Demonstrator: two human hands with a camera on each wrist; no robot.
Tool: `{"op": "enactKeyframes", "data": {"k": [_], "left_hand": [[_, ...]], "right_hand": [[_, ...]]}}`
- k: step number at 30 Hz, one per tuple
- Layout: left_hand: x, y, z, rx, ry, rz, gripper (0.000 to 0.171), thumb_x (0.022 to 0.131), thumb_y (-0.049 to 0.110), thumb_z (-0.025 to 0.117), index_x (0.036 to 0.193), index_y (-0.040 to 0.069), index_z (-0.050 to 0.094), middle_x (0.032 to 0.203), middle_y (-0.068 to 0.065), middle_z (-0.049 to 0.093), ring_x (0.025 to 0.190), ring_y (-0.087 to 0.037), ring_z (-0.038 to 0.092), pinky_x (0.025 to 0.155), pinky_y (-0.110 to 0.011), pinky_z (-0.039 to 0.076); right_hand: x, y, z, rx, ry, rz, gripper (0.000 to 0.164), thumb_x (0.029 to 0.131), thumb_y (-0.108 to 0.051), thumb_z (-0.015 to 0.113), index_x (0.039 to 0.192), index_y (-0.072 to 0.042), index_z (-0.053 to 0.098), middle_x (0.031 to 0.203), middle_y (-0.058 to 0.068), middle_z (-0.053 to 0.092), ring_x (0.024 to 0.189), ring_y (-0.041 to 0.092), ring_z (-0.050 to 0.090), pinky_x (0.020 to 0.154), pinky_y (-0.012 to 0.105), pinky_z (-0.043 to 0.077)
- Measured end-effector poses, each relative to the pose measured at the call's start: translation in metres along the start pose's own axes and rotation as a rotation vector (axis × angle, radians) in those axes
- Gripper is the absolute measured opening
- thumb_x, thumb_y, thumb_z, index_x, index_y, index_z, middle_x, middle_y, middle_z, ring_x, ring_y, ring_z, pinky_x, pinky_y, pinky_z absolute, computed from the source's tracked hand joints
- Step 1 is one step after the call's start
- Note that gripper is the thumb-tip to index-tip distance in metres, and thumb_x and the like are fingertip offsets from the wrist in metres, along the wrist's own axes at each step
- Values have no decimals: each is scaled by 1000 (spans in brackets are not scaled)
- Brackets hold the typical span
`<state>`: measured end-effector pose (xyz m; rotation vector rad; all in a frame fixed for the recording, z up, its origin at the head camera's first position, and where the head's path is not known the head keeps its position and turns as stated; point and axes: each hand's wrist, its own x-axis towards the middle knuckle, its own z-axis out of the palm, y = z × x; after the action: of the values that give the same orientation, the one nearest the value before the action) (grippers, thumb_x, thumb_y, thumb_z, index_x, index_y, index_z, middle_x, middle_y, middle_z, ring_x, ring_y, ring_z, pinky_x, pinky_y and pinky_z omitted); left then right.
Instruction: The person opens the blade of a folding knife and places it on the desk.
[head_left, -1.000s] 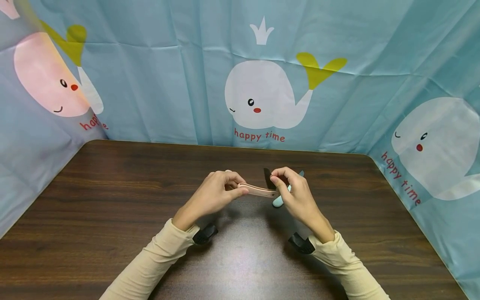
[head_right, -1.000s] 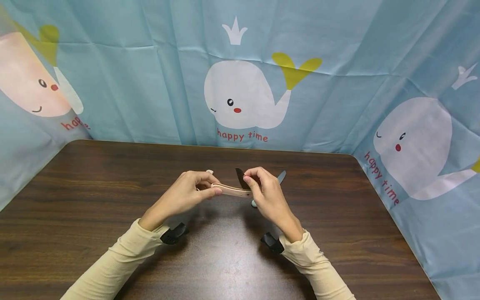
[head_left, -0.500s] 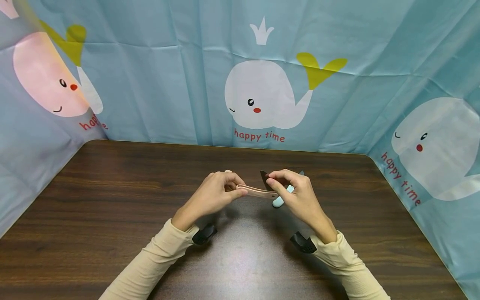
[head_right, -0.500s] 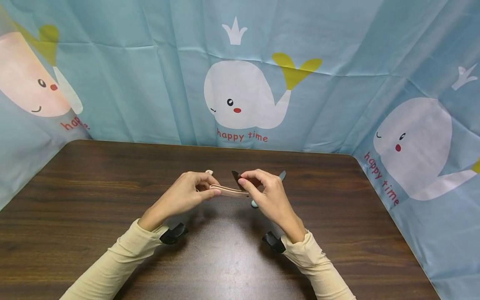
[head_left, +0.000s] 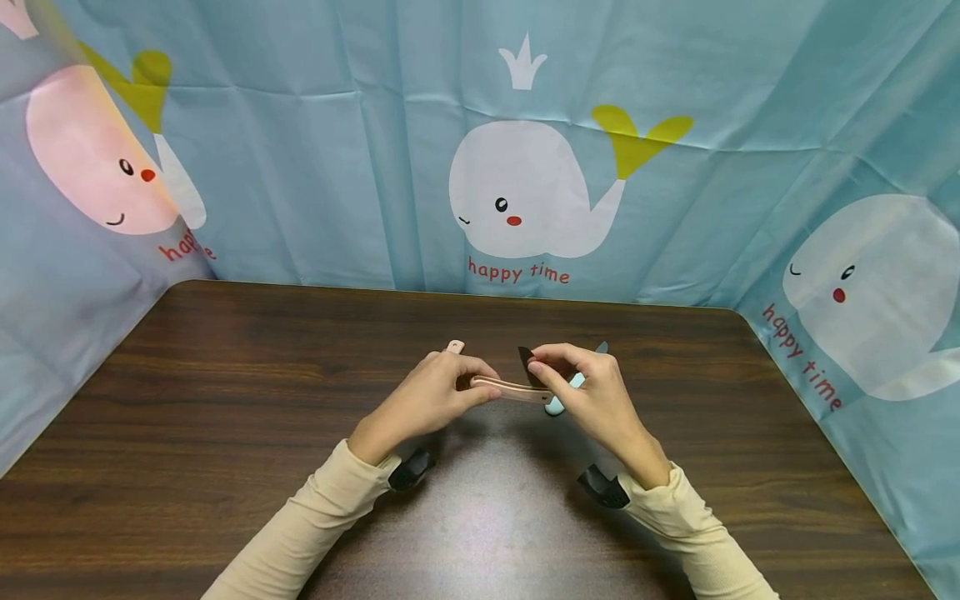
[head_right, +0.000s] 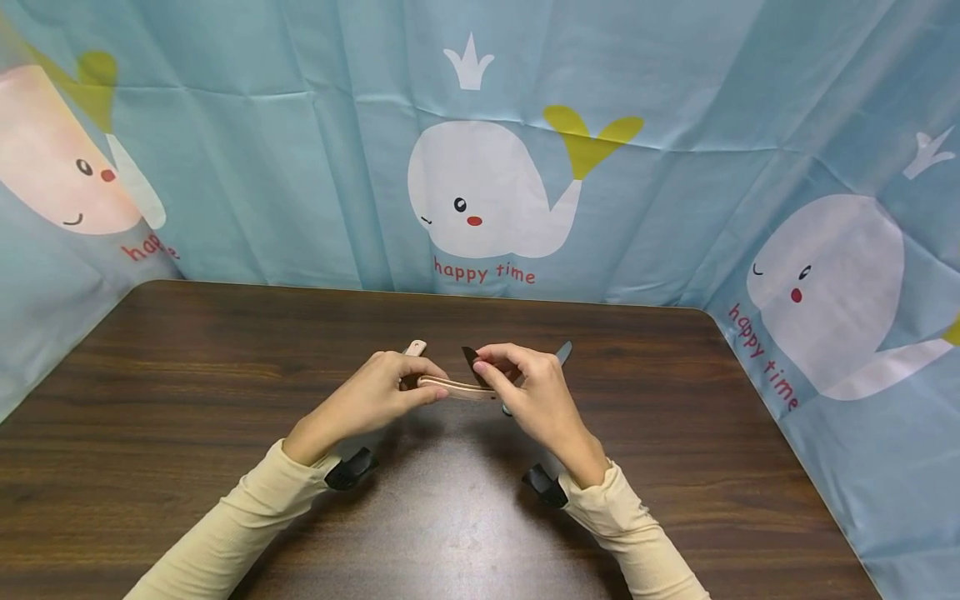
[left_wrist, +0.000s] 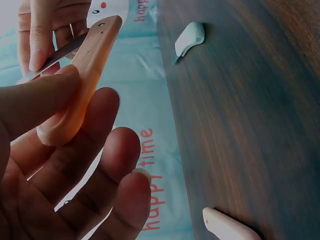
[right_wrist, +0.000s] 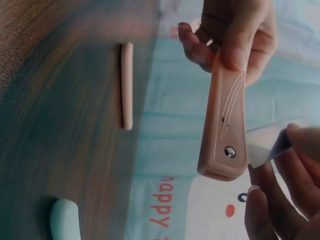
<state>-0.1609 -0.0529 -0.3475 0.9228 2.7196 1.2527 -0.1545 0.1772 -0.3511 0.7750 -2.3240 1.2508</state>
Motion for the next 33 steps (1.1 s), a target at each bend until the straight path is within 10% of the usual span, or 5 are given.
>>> {"op": "enactKeyframes", "data": {"k": [13,16,20,33], "left_hand": [[0,-1,-4,-42,22,59,8,90,21,73,95,16,77,63,7,60,52,-1,44,118,-46,30],[0,-1,-6,-56,33,27,8,91,22,73,94,16,77,64,7,60,54,-1,46,90,-31,51],[1,-3,-9,-78,39,-10,7,91,21,73,95,17,77,69,7,61,58,-3,50,53,-20,41],[-1,-5,-20,-195,83,-59,8,92,14,70,98,14,76,74,2,69,61,-12,62,59,-26,54]], "right_hand": [[2,2,-4,-15,6,-46,12,83,0,76,94,-4,72,80,3,74,65,4,60,59,18,47],[3,3,-7,-27,37,-32,11,82,0,77,91,-4,71,79,4,74,68,1,61,63,16,48],[4,5,-11,-18,58,4,11,82,1,77,90,-3,70,80,5,74,72,0,64,67,13,49],[6,10,-20,121,36,53,9,89,4,68,94,-1,64,77,12,73,70,11,70,63,19,50]]}}
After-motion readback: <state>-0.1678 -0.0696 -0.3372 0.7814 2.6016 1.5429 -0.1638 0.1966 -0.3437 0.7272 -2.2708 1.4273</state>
